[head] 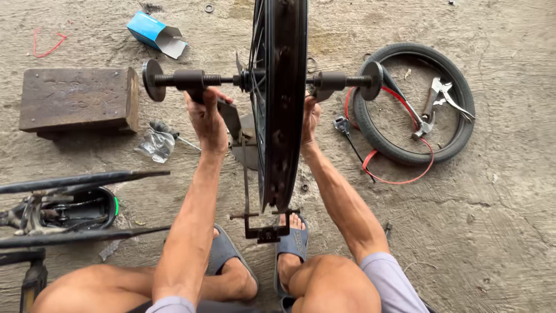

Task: The person sits on the ground in front of a bicycle wheel held in a repair stand. The person lifts the wheel into the stand, then uses both hands to turn small fasteners at the hub and rim, repeatedly working around the wheel and handling small metal parts from the ground.

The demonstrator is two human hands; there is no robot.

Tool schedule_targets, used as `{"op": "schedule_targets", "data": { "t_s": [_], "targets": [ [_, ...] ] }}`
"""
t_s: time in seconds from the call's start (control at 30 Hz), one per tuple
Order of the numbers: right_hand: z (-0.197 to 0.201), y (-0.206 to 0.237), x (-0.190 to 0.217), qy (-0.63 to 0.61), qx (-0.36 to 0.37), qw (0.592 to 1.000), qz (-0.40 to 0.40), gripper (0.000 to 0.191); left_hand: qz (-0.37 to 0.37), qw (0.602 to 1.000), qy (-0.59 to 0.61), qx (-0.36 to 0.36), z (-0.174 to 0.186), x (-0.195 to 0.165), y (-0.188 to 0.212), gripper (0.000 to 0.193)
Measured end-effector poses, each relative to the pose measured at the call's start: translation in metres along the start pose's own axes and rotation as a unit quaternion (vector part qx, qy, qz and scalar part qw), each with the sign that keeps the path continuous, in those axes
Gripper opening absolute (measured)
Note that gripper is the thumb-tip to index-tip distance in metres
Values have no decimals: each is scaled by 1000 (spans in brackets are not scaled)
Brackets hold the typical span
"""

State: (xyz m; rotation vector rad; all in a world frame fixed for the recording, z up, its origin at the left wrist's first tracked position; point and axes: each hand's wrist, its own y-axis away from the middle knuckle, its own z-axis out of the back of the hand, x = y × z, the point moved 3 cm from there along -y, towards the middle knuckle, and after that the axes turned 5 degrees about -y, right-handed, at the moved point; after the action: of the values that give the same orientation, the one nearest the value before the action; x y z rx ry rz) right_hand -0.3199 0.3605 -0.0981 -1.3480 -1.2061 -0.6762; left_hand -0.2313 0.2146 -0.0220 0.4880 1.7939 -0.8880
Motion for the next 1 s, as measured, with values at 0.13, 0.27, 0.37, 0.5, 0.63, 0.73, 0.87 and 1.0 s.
{"op": "schedule_targets", "data": {
  "t_s": [0.13, 0.27, 0.37, 0.5, 0.63, 0.73, 0.87, 1.0],
  "targets": [
    [42, 64, 15, 158, 43, 986, 8, 64, 117, 982, -145, 22, 35, 6, 61, 57],
    [86, 198, 9, 206, 135, 906, -345, 75, 296, 900, -313, 68, 86, 27, 182, 43],
    [91, 267, 6, 67, 147, 912, -377, 36, 316, 890, -324, 49, 111, 42, 251, 37],
    [94, 269, 19, 84, 139, 941, -296, 29, 364, 915, -169, 44, 121, 34, 265, 37],
    [92, 238, 42, 52, 127, 945, -297, 36, 369, 924, -81, 48, 117, 5, 237, 29],
    [84, 233, 48, 26, 126, 935, -329, 37, 380, 921, -54, 67, 114, -9, 228, 27],
    [84, 226, 51, 143, 154, 927, -310, 40, 385, 919, -46, 71, 114, -2, 230, 26],
    [91, 211, 62, 117, 228, 937, -236, 23, 384, 921, -34, 64, 115, 8, 231, 27]
  ]
}}
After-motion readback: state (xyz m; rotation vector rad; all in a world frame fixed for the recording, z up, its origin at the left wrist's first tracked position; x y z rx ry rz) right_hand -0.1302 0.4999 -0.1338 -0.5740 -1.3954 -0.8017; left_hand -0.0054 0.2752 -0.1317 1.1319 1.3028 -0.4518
